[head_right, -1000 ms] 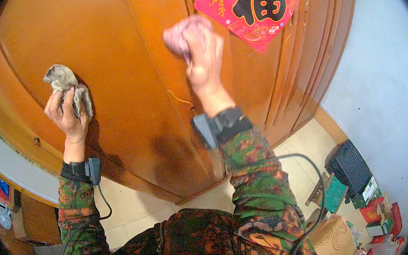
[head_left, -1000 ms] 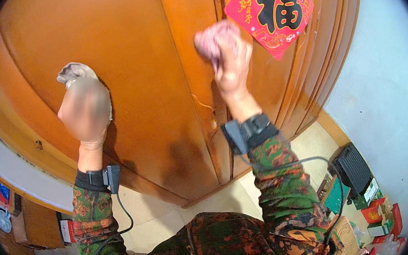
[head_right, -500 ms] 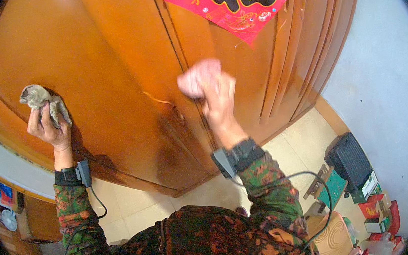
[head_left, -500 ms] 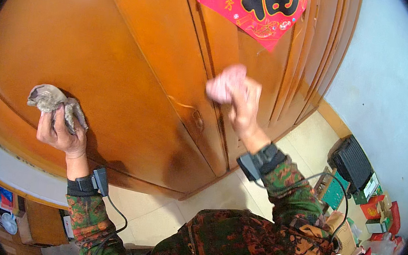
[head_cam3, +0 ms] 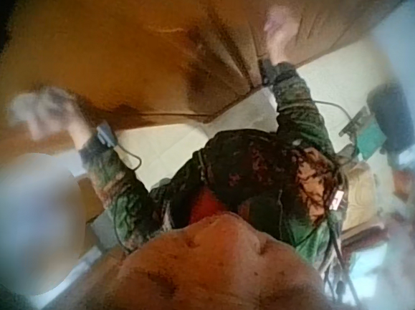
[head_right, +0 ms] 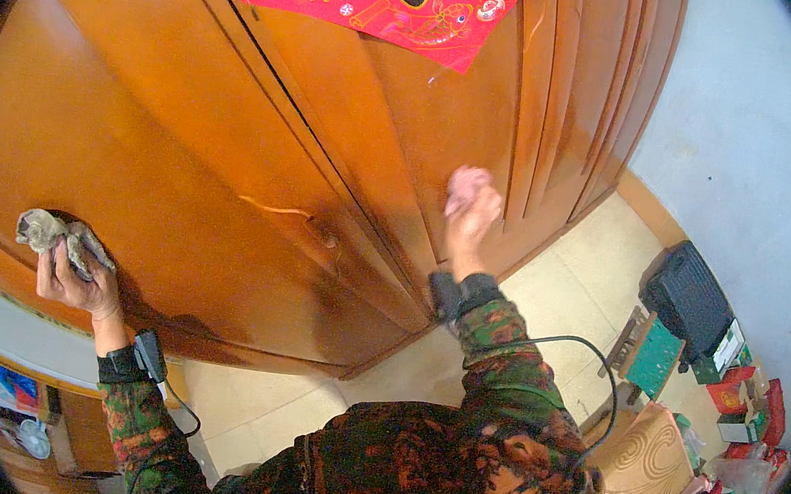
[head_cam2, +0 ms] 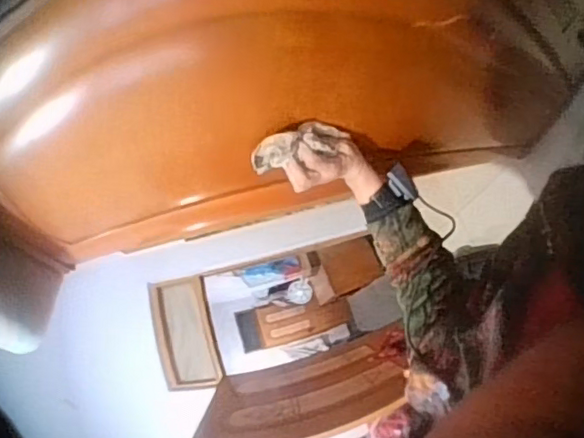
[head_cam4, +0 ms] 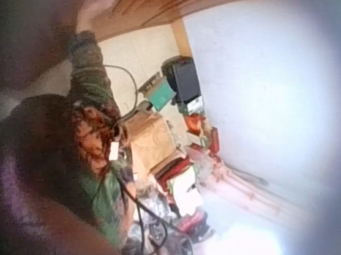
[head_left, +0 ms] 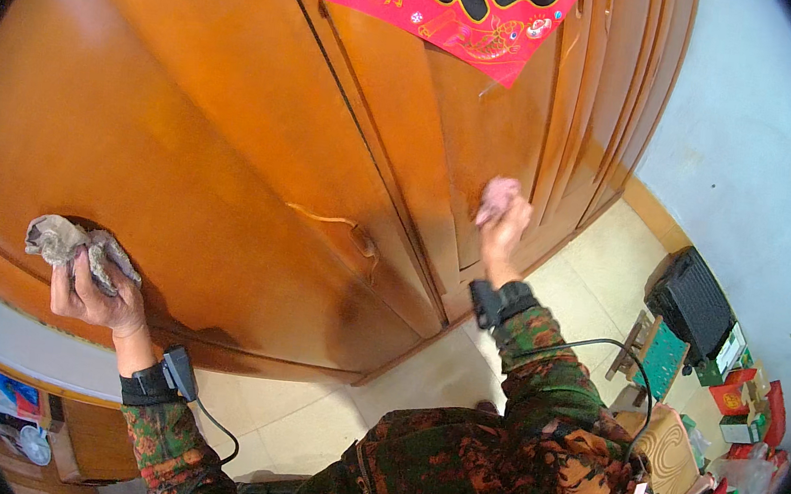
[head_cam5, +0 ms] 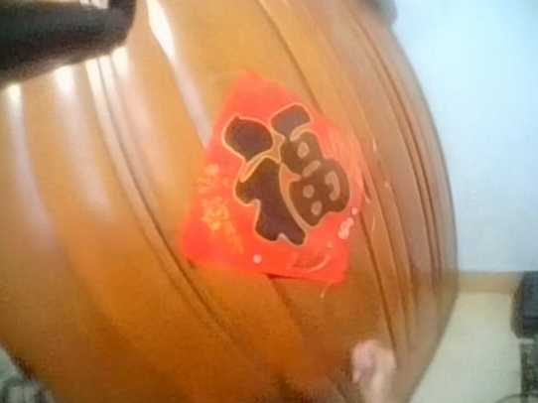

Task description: The person wipes the surface of a wooden cabinet using two cloths, one in each hand. They move the cloths in circular and back-and-forth motions across the cabinet doors, including around a red decorative paper.

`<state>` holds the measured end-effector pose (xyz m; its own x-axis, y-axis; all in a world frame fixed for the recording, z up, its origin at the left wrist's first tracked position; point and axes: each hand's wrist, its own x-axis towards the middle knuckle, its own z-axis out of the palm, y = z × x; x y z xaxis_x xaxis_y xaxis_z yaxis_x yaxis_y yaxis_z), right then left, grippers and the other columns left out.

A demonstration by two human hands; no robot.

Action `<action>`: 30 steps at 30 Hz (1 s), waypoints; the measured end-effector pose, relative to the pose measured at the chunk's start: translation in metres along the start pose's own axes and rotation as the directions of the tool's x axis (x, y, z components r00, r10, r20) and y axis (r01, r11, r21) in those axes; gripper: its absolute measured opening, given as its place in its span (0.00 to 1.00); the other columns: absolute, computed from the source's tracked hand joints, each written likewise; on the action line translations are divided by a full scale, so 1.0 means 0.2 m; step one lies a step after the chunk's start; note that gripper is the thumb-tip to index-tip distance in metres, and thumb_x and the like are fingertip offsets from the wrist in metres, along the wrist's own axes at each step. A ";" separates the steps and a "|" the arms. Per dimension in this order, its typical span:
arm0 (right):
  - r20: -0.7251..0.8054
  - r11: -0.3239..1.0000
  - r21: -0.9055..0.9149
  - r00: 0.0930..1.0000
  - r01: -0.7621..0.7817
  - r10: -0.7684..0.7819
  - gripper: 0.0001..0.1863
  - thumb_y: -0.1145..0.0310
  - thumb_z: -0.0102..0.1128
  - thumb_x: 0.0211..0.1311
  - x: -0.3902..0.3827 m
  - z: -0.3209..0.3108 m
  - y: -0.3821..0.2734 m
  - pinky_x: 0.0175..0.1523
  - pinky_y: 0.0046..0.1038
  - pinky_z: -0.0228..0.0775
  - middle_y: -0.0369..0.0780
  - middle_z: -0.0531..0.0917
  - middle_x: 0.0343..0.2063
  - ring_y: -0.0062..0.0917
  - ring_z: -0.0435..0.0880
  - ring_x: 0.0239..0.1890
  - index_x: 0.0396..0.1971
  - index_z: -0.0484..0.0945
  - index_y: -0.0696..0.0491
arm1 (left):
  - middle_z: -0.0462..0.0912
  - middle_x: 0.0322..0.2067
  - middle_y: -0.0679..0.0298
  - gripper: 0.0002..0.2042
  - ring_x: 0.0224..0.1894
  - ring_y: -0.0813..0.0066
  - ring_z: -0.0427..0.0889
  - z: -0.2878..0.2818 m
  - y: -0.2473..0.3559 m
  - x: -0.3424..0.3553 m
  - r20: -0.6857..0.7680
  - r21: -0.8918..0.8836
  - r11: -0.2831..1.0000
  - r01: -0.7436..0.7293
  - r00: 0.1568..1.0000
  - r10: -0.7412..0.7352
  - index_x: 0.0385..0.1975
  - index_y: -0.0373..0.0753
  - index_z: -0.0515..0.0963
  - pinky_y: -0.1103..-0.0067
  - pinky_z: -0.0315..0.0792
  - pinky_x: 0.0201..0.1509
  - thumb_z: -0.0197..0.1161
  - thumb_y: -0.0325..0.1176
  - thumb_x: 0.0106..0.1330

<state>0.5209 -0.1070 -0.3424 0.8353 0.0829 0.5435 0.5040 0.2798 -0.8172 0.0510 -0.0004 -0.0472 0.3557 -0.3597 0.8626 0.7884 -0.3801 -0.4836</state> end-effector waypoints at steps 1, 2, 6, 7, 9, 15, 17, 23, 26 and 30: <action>-0.078 0.974 0.088 0.973 -0.210 0.217 0.13 0.82 0.48 0.63 0.08 0.00 0.03 0.29 0.31 0.73 0.40 0.78 0.23 0.27 0.80 0.27 0.46 0.74 0.57 | 0.70 0.51 0.57 0.13 0.56 0.59 0.70 0.00 0.00 0.00 -0.004 -0.028 1.000 0.010 1.000 -0.010 0.48 0.40 0.80 0.66 0.69 0.59 0.66 0.29 0.64; -0.096 0.918 0.167 0.921 -0.359 0.377 0.14 0.81 0.49 0.63 0.19 0.00 0.05 0.29 0.30 0.74 0.40 0.78 0.25 0.28 0.81 0.28 0.48 0.73 0.57 | 0.70 0.51 0.56 0.13 0.56 0.59 0.70 0.00 -0.01 -0.01 0.001 -0.022 1.000 0.002 1.000 -0.002 0.48 0.40 0.80 0.66 0.68 0.59 0.65 0.29 0.64; -0.159 0.860 0.174 0.848 -0.479 0.505 0.14 0.80 0.50 0.65 0.51 0.10 -0.02 0.37 0.28 0.76 0.41 0.77 0.35 0.30 0.81 0.38 0.49 0.70 0.56 | 0.69 0.53 0.57 0.13 0.56 0.60 0.69 -0.01 -0.03 -0.02 0.027 0.022 1.000 -0.010 1.000 0.010 0.48 0.39 0.80 0.66 0.68 0.59 0.65 0.29 0.64; -0.143 0.879 0.219 0.877 -0.424 0.459 0.10 0.79 0.50 0.65 0.49 0.13 -0.08 0.36 0.28 0.74 0.40 0.76 0.33 0.29 0.78 0.35 0.46 0.70 0.55 | 0.69 0.53 0.57 0.13 0.56 0.60 0.69 -0.01 -0.03 -0.03 0.032 0.037 0.999 -0.017 0.999 0.015 0.48 0.39 0.80 0.66 0.68 0.59 0.65 0.29 0.64; -0.076 0.809 0.565 0.967 -0.160 0.244 0.04 0.78 0.50 0.65 0.33 0.20 -0.22 0.34 0.28 0.69 0.39 0.74 0.28 0.27 0.74 0.31 0.39 0.69 0.55 | 0.70 0.53 0.56 0.13 0.56 0.59 0.69 -0.02 -0.04 -0.03 0.022 0.035 0.999 -0.023 1.000 0.022 0.49 0.38 0.79 0.66 0.68 0.59 0.65 0.30 0.65; 0.251 0.518 0.817 0.965 -0.252 0.074 0.04 0.72 0.51 0.66 0.01 0.22 -0.32 0.34 0.31 0.63 0.37 0.71 0.24 0.25 0.68 0.26 0.32 0.68 0.55 | 0.71 0.52 0.55 0.13 0.56 0.58 0.70 -0.01 -0.03 -0.02 0.010 0.013 1.000 -0.004 1.000 0.004 0.48 0.37 0.79 0.66 0.67 0.60 0.65 0.32 0.66; 0.059 0.847 0.531 0.998 -0.034 0.004 0.06 0.74 0.52 0.65 0.19 0.18 -0.17 0.38 0.31 0.67 0.38 0.72 0.30 0.28 0.72 0.32 0.40 0.70 0.56 | 0.71 0.52 0.55 0.13 0.56 0.58 0.70 -0.01 -0.03 -0.02 0.011 0.012 1.000 -0.004 1.000 0.003 0.48 0.37 0.79 0.65 0.67 0.61 0.65 0.31 0.66; -0.297 0.972 -0.012 0.929 -0.236 0.221 0.17 0.86 0.51 0.60 0.70 0.11 0.05 0.35 0.22 0.76 0.40 0.75 0.46 0.28 0.80 0.43 0.49 0.73 0.58 | 0.71 0.52 0.55 0.16 0.56 0.57 0.70 -0.02 -0.02 -0.02 0.023 0.016 1.000 -0.012 1.000 0.012 0.51 0.39 0.77 0.64 0.67 0.60 0.65 0.28 0.64; -0.175 0.899 0.437 0.978 -0.028 0.116 0.23 0.91 0.47 0.58 0.80 0.11 -0.23 0.36 0.21 0.76 0.41 0.73 0.50 0.30 0.79 0.46 0.53 0.71 0.58 | 0.71 0.52 0.55 0.15 0.56 0.58 0.69 -0.02 -0.02 -0.02 0.025 0.033 0.999 -0.036 0.999 0.035 0.50 0.39 0.78 0.64 0.67 0.59 0.65 0.27 0.64; -0.111 0.904 -0.028 0.898 0.426 -0.426 0.32 0.90 0.52 0.54 1.02 0.16 -0.56 0.52 0.35 0.73 0.45 0.76 0.51 0.36 0.76 0.51 0.60 0.72 0.50 | 0.71 0.52 0.56 0.14 0.56 0.58 0.70 -0.02 -0.02 -0.03 0.026 0.048 0.999 -0.020 0.999 0.019 0.49 0.39 0.78 0.65 0.68 0.59 0.65 0.27 0.64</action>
<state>0.6275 -0.0907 -0.1351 0.5593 -0.1512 0.8151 0.8178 0.2613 -0.5127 0.0441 -0.0007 -0.0503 0.3832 -0.3445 0.8570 0.8042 -0.3319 -0.4930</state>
